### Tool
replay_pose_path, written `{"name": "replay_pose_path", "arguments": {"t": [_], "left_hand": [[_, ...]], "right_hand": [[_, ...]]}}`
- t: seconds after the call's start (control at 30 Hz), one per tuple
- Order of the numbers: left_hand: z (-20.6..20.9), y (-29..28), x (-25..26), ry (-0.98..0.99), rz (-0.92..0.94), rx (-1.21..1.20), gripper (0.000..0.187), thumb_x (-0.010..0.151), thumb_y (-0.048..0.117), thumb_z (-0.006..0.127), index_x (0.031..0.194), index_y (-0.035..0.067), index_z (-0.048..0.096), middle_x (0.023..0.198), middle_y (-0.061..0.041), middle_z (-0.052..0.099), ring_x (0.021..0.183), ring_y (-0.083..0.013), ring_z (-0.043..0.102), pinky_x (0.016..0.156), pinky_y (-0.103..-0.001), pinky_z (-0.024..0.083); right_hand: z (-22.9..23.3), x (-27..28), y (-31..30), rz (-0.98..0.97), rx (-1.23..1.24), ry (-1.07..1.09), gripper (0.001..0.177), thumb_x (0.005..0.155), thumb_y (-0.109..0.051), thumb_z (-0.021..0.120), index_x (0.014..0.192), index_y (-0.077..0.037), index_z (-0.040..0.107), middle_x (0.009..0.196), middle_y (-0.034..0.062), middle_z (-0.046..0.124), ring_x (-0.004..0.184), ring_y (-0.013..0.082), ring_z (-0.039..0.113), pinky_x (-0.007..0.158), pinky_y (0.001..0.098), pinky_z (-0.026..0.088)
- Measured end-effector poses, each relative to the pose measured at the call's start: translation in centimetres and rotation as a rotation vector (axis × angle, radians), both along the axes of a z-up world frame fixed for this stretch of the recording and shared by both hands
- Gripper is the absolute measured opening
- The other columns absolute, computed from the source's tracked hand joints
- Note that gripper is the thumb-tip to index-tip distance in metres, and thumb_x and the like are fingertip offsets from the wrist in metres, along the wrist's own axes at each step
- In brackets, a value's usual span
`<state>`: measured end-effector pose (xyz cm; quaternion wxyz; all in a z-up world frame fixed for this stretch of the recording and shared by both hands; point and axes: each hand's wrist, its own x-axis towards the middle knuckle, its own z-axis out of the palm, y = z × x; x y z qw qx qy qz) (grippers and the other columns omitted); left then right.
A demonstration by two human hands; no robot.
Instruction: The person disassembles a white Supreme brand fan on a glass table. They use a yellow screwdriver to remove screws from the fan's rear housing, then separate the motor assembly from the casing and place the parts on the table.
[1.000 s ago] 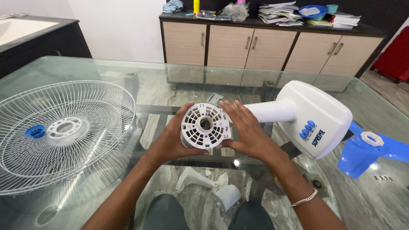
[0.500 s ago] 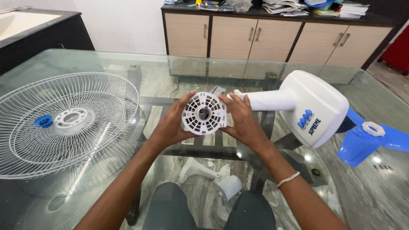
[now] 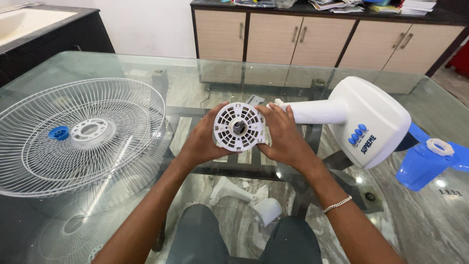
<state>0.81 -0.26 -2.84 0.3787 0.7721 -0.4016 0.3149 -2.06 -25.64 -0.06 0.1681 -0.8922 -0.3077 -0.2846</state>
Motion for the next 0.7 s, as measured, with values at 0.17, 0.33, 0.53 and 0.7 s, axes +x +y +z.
{"name": "replay_pose_path", "arguments": {"t": [0.17, 0.33, 0.53, 0.7], "left_hand": [[0.7, -0.1, -0.3, 0.173, -0.128, -0.025, 0.143, 0.055, 0.042, 0.101, 0.161, 0.002, 0.014, 0.140, -0.019, 0.059, 0.134, -0.0384, 0.059, 0.116, -0.047, 0.044], [1.3, -1.0, -0.5, -0.109, 0.001, 0.032, 0.141, 0.052, 0.047, 0.103, 0.158, 0.002, 0.021, 0.154, -0.029, 0.042, 0.141, -0.0468, 0.048, 0.116, -0.052, 0.043], [2.1, -1.1, 0.6, 0.088, 0.048, 0.079, 0.131, 0.055, 0.051, 0.100, 0.156, 0.004, 0.031, 0.149, -0.023, 0.048, 0.138, -0.0406, 0.052, 0.113, -0.051, 0.049], [2.1, -1.1, 1.5, 0.119, 0.015, 0.091, 0.138, 0.055, 0.058, 0.101, 0.159, 0.005, 0.027, 0.153, -0.024, 0.045, 0.142, -0.0423, 0.048, 0.117, -0.053, 0.045]], "right_hand": [[1.2, 0.6, -0.4, 0.005, -0.057, 0.051, 0.096, 0.067, -0.026, 0.088, 0.149, -0.008, 0.040, 0.141, 0.0254, 0.055, 0.142, 0.0443, 0.043, 0.115, 0.0684, 0.026], [2.0, 0.4, -0.6, 0.015, -0.028, 0.113, 0.098, 0.068, -0.029, 0.089, 0.152, -0.013, 0.041, 0.144, 0.0239, 0.054, 0.143, 0.0420, 0.044, 0.117, 0.0651, 0.026], [4.2, -1.2, -2.5, 0.075, 0.115, 0.241, 0.097, 0.076, -0.035, 0.085, 0.156, -0.012, 0.035, 0.153, 0.0202, 0.049, 0.140, 0.0371, 0.046, 0.115, 0.0580, 0.029], [5.6, -3.5, -7.5, -0.238, 0.250, 0.256, 0.045, 0.087, -0.035, 0.078, 0.125, -0.012, 0.072, 0.120, 0.0110, 0.077, 0.111, 0.0218, 0.075, 0.098, 0.0381, 0.059]]}}
